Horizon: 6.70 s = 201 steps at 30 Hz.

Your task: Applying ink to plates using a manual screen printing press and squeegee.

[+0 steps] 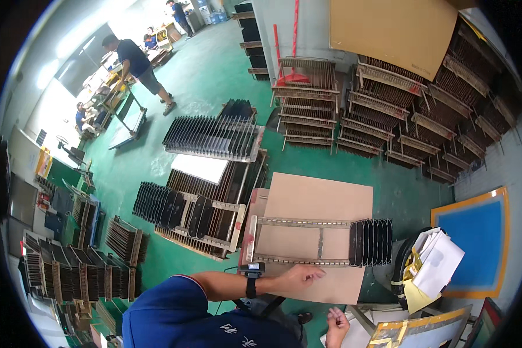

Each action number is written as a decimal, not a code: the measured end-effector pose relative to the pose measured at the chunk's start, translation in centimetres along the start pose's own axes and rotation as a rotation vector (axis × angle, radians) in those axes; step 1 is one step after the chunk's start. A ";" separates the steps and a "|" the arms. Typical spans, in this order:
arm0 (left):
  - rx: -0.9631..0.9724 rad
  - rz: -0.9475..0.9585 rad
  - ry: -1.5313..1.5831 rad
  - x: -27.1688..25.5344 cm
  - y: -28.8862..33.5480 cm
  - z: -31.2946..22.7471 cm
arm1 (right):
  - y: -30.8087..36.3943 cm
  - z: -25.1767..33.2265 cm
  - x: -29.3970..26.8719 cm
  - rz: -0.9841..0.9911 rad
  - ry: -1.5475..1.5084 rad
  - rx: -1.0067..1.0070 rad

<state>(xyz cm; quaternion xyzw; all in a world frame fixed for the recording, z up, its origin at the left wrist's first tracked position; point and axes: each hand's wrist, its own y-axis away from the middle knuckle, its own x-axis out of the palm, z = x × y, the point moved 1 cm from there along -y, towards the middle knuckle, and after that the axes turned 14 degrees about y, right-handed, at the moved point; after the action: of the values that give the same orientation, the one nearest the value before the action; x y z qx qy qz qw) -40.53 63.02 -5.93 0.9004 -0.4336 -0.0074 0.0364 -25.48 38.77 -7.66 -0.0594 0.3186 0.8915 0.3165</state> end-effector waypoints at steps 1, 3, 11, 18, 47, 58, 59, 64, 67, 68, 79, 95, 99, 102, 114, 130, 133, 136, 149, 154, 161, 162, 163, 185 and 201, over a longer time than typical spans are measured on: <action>0.042 0.058 -0.001 0.3 0.5 0.1 | -0.2 0.2 -0.1 0.024 0.015 -0.034; 0.094 0.115 -0.005 0.6 1.0 -0.8 | -0.1 0.5 -0.3 0.043 0.031 -0.078; -0.001 0.156 -0.022 3.7 5.3 -2.9 | 3.0 -0.8 -2.0 0.102 -0.021 -0.187; -0.026 0.346 -0.050 10.9 11.3 -3.5 | 10.3 -4.4 -3.9 0.020 -0.104 -0.131; -0.184 1.532 -0.324 40.3 28.7 -1.8 | 71.7 -45.8 -18.2 -1.707 -0.093 0.873; -0.213 1.451 -0.414 46.9 34.0 -2.4 | 74.8 -54.4 -31.3 -1.244 0.171 1.391; -0.216 1.445 -0.417 47.2 34.0 -2.4 | 74.8 -54.6 -31.8 -1.197 0.151 1.402; -0.195 1.446 -0.405 49.0 34.2 -2.1 | 75.5 -56.5 -32.4 -1.158 0.103 1.431; -0.190 1.463 -0.397 50.2 34.1 -2.5 | 76.9 -56.5 -31.6 -1.206 0.130 1.464; -0.196 1.462 -0.391 50.6 34.0 -2.9 | 77.7 -55.8 -31.0 -1.290 0.086 1.319; -0.656 1.475 0.223 57.6 33.7 -7.8 | 52.4 -27.7 -25.4 -1.582 -0.585 -0.002; -0.603 1.202 0.311 50.2 11.0 -7.2 | 39.2 -14.0 -34.4 -1.214 0.136 -0.022; -0.746 1.041 0.510 51.1 10.7 -6.9 | 35.3 -16.3 -35.2 -0.757 -0.328 0.008; -0.830 0.972 0.510 52.7 13.2 -4.6 | 31.0 -17.4 -32.5 -0.704 -0.477 -0.129; -0.575 1.109 0.090 63.6 4.9 -3.9 | 28.7 -19.7 -47.9 -0.275 0.279 0.014; -0.798 0.736 0.425 73.6 2.0 0.7 | 26.6 -26.5 -54.3 -0.835 0.764 -0.056; -0.339 0.639 0.272 74.6 -1.4 0.9 | 24.7 -27.1 -57.1 -0.880 0.649 -0.051; 0.195 0.670 -0.168 74.2 -1.6 -2.1 | 23.4 -28.1 -58.9 -0.908 0.688 -0.157; 0.535 0.976 -0.207 73.3 -2.9 0.5 | 21.0 -29.5 -59.8 -0.712 0.617 0.039; 0.564 1.000 -0.280 73.4 -2.6 0.4 | 21.2 -29.9 -59.6 -0.745 0.737 0.078; 0.543 1.022 -0.281 73.1 -2.7 0.5 | 20.8 -29.8 -59.3 -0.604 0.625 0.112; 0.561 1.013 -0.308 73.1 -2.6 0.6 | 20.8 -30.0 -59.3 -0.606 0.626 0.114; 0.579 1.005 -0.335 73.1 -2.5 0.7 | 20.8 -30.3 -59.4 -0.658 0.641 0.042; 0.594 0.908 -0.630 73.9 -2.9 3.6 | 20.1 -38.5 -54.9 -0.919 1.011 -0.024; 0.707 0.896 -0.572 73.3 -3.4 4.0 | 18.6 -39.2 -54.5 -0.933 1.094 -0.031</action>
<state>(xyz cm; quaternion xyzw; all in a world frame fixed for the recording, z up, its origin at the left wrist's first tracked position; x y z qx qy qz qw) 7.72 7.64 -8.86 0.5518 -0.7369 -0.0882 -0.3805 2.79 -24.77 -12.02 -0.6320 0.3605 0.5103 0.4585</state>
